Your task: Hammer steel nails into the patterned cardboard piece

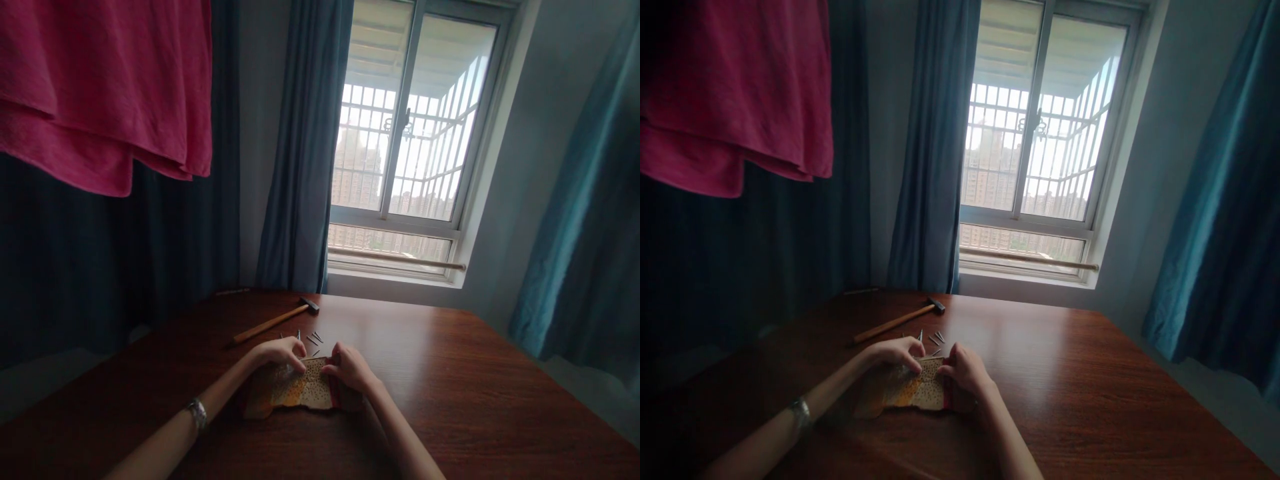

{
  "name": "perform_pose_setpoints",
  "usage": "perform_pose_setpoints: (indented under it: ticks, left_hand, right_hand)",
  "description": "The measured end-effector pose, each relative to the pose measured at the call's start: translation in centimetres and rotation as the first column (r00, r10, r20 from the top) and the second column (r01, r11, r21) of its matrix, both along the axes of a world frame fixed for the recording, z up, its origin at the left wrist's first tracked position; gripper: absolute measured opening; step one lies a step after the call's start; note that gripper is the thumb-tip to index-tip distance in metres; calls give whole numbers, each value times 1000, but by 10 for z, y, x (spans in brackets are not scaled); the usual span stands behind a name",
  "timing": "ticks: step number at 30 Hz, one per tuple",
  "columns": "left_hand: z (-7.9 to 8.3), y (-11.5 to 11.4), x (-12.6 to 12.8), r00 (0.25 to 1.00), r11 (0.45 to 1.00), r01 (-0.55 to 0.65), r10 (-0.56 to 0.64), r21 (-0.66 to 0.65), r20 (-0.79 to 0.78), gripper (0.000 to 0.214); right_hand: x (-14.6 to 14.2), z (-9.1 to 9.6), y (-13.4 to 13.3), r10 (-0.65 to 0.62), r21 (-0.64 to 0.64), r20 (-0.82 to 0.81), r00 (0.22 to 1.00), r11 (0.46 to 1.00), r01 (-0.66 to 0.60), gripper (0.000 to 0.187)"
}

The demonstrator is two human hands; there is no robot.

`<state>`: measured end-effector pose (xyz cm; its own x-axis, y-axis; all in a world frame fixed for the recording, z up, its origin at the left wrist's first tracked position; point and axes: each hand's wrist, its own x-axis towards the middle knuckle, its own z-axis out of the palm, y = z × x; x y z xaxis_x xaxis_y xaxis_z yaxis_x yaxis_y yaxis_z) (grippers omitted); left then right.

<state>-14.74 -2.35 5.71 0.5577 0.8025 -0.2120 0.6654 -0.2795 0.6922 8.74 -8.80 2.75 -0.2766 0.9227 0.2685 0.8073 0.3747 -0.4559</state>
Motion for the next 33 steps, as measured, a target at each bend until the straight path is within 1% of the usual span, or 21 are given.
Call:
perform_pose_setpoints:
  ticks: [3, 8, 11, 14, 16, 17, 20, 22, 24, 26, 28, 29, 30, 33]
  left_hand:
    - [2, 0, 1, 1000, 1000, 1, -1, -11, -29, 43]
    - [0, 1, 0, 998, 997, 66, -65, 30, -9, 41]
    - [0, -1, 0, 997, 995, 78, -78, 54, 1, 42]
    - [1, -4, 1, 994, 993, 107, -108, 49, 13, 40]
    - [4, -7, 4, 991, 991, 130, -132, 43, 31, 41]
    - [6, -8, 6, 989, 990, 138, -139, 34, 42, 43]
    - [14, -15, 15, 984, 986, 165, -164, -17, 66, 48]
    - [20, -19, 26, 981, 983, 182, -179, -32, 74, 49]
    - [24, -22, 42, 982, 986, 164, -163, -6, 91, 50]
    - [24, -22, 62, 983, 990, 142, -141, -1, 113, 52]
    - [20, -19, 86, 983, 989, 146, -141, -33, 114, 53]
    - [17, -17, 98, 981, 985, 165, -160, -44, 111, 52]
    - [13, -15, 109, 979, 982, 180, -174, -55, 109, 52]
    - [1, -9, 137, 978, 983, 176, -167, -57, 126, 53]
  right_hand:
    - [-1, -1, -1, 4, 27, 10, 1000, 1000, -4, 37]
    - [0, -1, 0, 8, 10, -24, 1000, 1000, -8, 38]
    - [3, 0, 2, 11, -19, -86, 996, 1000, -13, 38]
    - [6, -1, 5, 27, -48, -177, 984, 998, -36, 35]
    - [10, -1, 8, 41, -90, -252, 967, 994, -65, 34]
    - [13, -1, 10, 45, -133, -291, 956, 987, -87, 35]
    - [26, 5, 14, 48, -296, -389, 920, 939, -174, 38]
    - [40, 13, 15, 44, -371, -431, 901, 902, -222, 39]
    - [60, 22, 12, 27, -417, -465, 885, 875, -246, 39]
    - [83, 30, 7, 13, -432, -488, 873, 865, -254, 39]
    - [107, 35, 1, -20, -455, -473, 881, 862, -224, 40]
    - [118, 36, -2, -45, -466, -455, 889, 863, -195, 40]
    - [129, 36, -4, -66, -468, -446, 893, 867, -170, 39]
    - [154, 29, -4, -120, -466, -413, 903, 879, -96, 37]
